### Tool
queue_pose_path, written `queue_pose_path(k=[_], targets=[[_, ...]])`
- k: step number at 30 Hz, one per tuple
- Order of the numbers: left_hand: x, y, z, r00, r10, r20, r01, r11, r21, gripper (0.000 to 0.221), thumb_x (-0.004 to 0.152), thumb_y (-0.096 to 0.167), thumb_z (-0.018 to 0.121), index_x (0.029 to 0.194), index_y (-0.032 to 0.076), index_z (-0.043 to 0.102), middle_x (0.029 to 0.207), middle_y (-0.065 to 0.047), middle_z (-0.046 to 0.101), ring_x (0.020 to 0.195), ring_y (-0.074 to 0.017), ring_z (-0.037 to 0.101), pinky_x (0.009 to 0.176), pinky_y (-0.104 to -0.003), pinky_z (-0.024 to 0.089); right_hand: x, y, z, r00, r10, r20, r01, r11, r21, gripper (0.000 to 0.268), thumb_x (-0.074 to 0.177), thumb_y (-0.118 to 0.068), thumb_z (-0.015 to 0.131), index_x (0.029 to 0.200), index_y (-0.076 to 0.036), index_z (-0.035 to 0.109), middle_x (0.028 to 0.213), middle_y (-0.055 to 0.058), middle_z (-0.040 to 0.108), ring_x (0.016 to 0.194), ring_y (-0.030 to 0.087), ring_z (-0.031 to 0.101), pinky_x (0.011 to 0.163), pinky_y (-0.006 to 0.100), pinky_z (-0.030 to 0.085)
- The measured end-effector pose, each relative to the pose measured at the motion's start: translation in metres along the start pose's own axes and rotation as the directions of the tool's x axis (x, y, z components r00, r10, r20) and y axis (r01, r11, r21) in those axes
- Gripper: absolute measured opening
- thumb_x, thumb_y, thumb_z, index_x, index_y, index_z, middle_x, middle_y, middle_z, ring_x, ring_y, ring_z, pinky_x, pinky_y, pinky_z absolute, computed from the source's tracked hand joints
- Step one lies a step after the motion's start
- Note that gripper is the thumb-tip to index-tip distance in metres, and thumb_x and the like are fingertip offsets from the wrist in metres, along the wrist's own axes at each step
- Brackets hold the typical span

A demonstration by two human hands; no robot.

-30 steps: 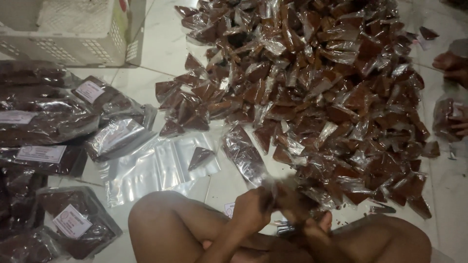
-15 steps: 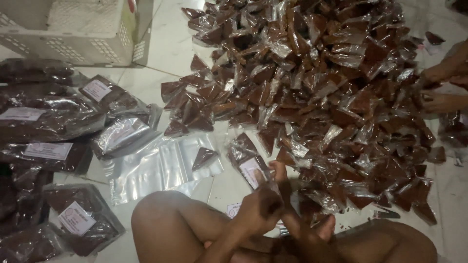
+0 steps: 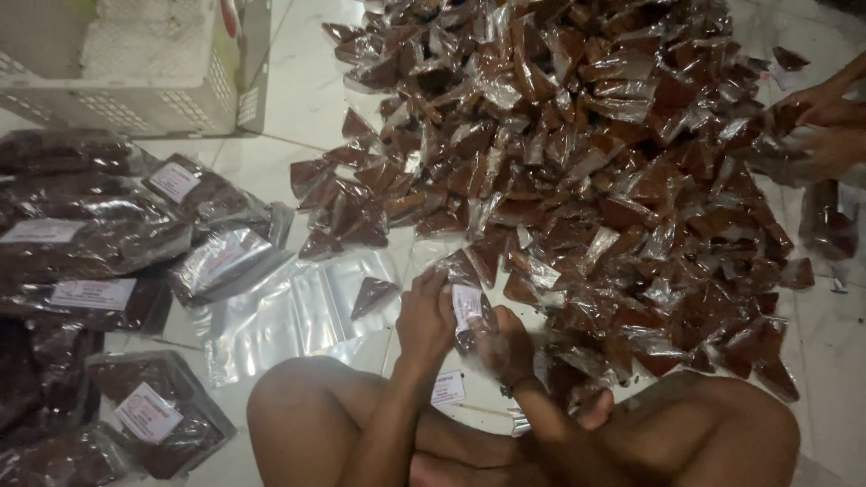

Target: Packing small triangular-shaped snack items into larger plastic bags and sealing them with a heat sealer.

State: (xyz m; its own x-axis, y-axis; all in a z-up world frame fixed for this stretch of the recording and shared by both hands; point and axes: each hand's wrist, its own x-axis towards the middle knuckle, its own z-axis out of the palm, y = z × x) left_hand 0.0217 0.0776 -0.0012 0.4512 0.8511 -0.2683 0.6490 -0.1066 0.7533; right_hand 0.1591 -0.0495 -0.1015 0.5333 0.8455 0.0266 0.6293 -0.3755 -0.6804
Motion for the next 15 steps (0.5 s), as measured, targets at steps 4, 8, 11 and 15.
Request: queue_pose_path(k=[4,8,11,15], targets=[[-0.002,0.001,0.003,0.998,0.045,-0.033,-0.045,0.999,-0.001,0.046,0.104,0.039,0.041,0.142,0.020,0.060,0.151,-0.008,0.052,0.124,-0.0437,0.057,0.099,-0.062,0.053,0.007,-0.016,-0.009,0.994,0.071,0.079,-0.066,0.996,-0.065,0.033,0.084,-0.037,0.072,0.087,-0.008,0.057,0.076,0.017,0.061,0.081,0.045,0.069,0.073,0.054,0.055],[-0.002,0.006,0.001,0.999,0.021,0.026,-0.021,1.000,0.017,0.048,0.106,0.041,0.038,0.143,0.022,0.060,0.154,-0.002,0.050,0.126,-0.0385,0.056,0.099,-0.060,0.054,0.016,-0.030,-0.024,0.975,0.131,0.181,-0.126,0.991,-0.036,0.040,0.078,-0.043,0.074,0.088,-0.008,0.058,0.078,0.017,0.061,0.085,0.044,0.070,0.075,0.053,0.054],[-0.001,0.010,-0.002,0.999,0.000,0.045,-0.001,1.000,0.024,0.047,0.107,0.041,0.038,0.144,0.023,0.060,0.155,0.000,0.050,0.127,-0.0356,0.055,0.099,-0.059,0.055,0.017,-0.034,-0.031,0.951,0.187,0.246,-0.212,0.974,0.083,0.040,0.080,-0.040,0.074,0.087,-0.006,0.055,0.076,0.018,0.064,0.085,0.045,0.070,0.077,0.055,0.052],[0.000,0.002,0.008,0.999,0.029,0.043,-0.031,0.999,0.031,0.051,0.105,0.044,0.041,0.150,0.024,0.054,0.158,0.000,0.045,0.127,-0.0361,0.053,0.097,-0.058,0.056,0.017,-0.032,-0.022,0.948,0.293,0.122,-0.292,0.956,-0.027,0.045,0.091,-0.053,0.066,0.084,-0.009,0.057,0.072,0.015,0.066,0.082,0.039,0.072,0.077,0.050,0.056]])
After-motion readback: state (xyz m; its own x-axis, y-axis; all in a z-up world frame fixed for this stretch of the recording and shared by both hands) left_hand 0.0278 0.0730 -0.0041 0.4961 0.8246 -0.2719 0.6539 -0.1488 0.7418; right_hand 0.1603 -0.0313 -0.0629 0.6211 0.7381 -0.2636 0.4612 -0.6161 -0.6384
